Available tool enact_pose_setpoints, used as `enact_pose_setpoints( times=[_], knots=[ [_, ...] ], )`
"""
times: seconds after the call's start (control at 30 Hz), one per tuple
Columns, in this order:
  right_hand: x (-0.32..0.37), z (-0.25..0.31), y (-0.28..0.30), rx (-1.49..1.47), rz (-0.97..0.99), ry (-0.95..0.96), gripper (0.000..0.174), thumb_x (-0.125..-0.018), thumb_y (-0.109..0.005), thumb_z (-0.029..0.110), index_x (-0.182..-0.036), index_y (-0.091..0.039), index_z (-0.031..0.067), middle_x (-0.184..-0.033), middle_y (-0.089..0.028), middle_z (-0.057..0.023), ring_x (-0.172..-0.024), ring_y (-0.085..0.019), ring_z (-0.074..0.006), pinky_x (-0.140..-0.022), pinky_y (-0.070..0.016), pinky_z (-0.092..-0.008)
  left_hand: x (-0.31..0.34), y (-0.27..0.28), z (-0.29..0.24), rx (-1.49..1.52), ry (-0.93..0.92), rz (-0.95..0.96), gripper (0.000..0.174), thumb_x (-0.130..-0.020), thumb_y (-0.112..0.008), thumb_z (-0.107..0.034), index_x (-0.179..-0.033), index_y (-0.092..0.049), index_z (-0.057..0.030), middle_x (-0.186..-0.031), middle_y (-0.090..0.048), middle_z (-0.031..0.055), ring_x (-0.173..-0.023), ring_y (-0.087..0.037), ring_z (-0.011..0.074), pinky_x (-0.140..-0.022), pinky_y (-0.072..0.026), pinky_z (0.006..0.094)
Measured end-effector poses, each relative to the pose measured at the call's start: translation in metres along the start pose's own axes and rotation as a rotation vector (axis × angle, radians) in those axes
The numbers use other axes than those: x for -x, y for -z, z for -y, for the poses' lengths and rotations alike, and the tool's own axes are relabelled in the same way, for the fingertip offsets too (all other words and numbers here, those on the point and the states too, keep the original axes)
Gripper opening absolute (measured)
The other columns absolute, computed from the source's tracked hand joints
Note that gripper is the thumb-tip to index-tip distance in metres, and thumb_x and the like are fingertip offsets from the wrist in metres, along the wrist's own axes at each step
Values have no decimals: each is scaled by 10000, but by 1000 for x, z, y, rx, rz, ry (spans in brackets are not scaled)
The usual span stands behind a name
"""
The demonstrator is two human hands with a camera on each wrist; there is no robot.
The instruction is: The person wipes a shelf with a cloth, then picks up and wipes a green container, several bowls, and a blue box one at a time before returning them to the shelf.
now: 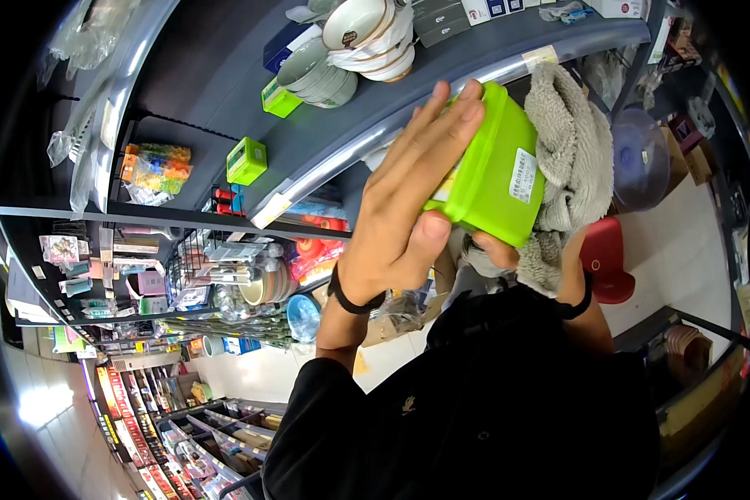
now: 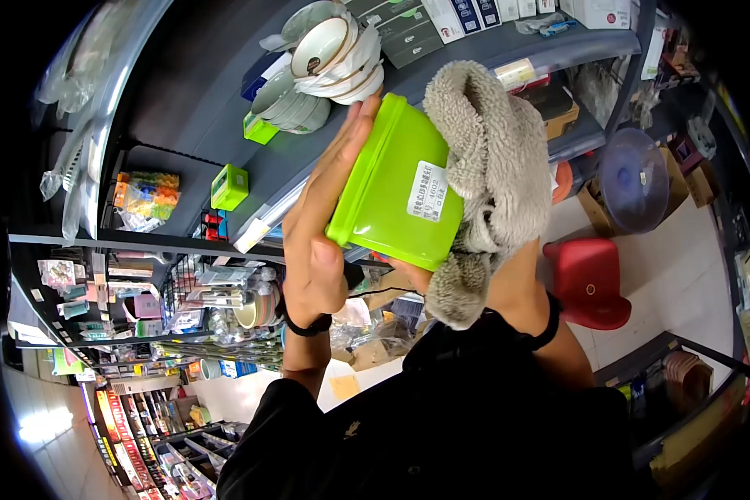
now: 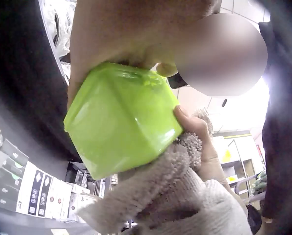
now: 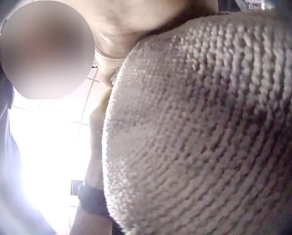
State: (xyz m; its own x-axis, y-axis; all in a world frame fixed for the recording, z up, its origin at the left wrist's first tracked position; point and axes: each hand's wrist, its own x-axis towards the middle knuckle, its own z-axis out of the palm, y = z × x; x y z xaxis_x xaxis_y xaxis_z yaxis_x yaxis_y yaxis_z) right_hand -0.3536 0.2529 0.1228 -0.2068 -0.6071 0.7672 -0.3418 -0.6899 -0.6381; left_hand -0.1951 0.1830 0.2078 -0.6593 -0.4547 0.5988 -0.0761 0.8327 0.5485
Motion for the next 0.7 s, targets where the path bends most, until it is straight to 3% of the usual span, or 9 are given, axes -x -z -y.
enact_pose_setpoints(
  times=[0.1, 0.2, 0.33, 0.4, 0.47, 0.5, 0.6, 0.67, 0.7],
  knots=[
    [4, -5, 4, 159, 35, -21, 915, -615, -902, 193, -1360, -416, -21, -1230, -598, -130, -1096, -610, -207, -945, -485, -366, -5, 2, 8, -41, -71, 3, 879, -780, -732, -549, -1394, -469, 22, -1429, -478, 244, -1320, -457, 449, -1075, -373, 503],
    [-4, -5, 3, -484, -89, -329, 889, -597, -933, 253, -1305, -481, -37, -1268, -576, -125, -1147, -582, -217, -994, -461, -367, -5, 9, 22, 34, -54, 13, 952, -724, -802, -517, -1419, -424, 11, -1433, -446, 249, -1297, -476, 427, -1059, -392, 484],
    [-26, -17, 23, -85, 248, -118, 952, -579, -942, 266, -1338, -451, -32, -1288, -563, -131, -1152, -582, -233, -987, -466, -374, 13, 2, 33, 161, 34, -33, 1105, -647, -876, -463, -1477, -302, -12, -1445, -369, 229, -1340, -419, 372, -1090, -353, 440],
    [-40, -6, 27, -226, 262, -243, 855, -584, -918, 274, -1285, -523, -15, -1285, -559, -174, -1145, -599, -283, -966, -476, -387, 26, -1, 46, 219, 102, -56, 1125, -658, -882, -429, -1502, -257, -24, -1450, -357, 201, -1366, -373, 334, -1115, -306, 421],
    [-53, -3, 18, 79, 292, 41, 720, -582, -891, 253, -1189, -606, -9, -1279, -549, -217, -1129, -612, -350, -940, -489, -405, 35, -6, 52, 448, 142, -177, 1121, -661, -886, -424, -1505, -263, -27, -1465, -343, 192, -1372, -356, 321, -1121, -289, 415],
    [-53, -6, 18, 25, 299, 5, 622, -565, -865, 219, -1103, -656, -14, -1293, -531, -252, -1137, -599, -411, -933, -491, -434, 36, -4, 53, 465, 149, -190, 1116, -664, -886, -431, -1503, -273, -25, -1470, -340, 185, -1361, -368, 316, -1118, -294, 415],
    [-60, 2, 8, 80, 322, 213, 463, -601, -848, 227, -1026, -740, 80, -1262, -577, -241, -1030, -677, -376, -846, -564, -413, 51, 7, 57, 452, 182, -154, 1113, -653, -890, -434, -1495, -291, -20, -1474, -339, 181, -1356, -377, 312, -1118, -295, 415],
    [-59, 10, -5, -238, 451, -42, 218, -705, -763, 190, -921, -761, 162, -1194, -637, -243, -918, -719, -337, -749, -606, -359, 65, 12, 64, 341, 279, -233, 1103, -647, -885, -431, -1491, -304, -23, -1463, -361, 191, -1350, -388, 309, -1119, -296, 420],
    [-60, 4, -11, -213, 447, 147, 200, -714, -743, 179, -913, -760, 169, -1185, -644, -245, -917, -720, -332, -745, -608, -357, 63, 15, 65, 346, 262, -272, 1093, -663, -871, -444, -1491, -301, -15, -1465, -364, 190, -1355, -384, 306, -1122, -295, 420]
  ],
)
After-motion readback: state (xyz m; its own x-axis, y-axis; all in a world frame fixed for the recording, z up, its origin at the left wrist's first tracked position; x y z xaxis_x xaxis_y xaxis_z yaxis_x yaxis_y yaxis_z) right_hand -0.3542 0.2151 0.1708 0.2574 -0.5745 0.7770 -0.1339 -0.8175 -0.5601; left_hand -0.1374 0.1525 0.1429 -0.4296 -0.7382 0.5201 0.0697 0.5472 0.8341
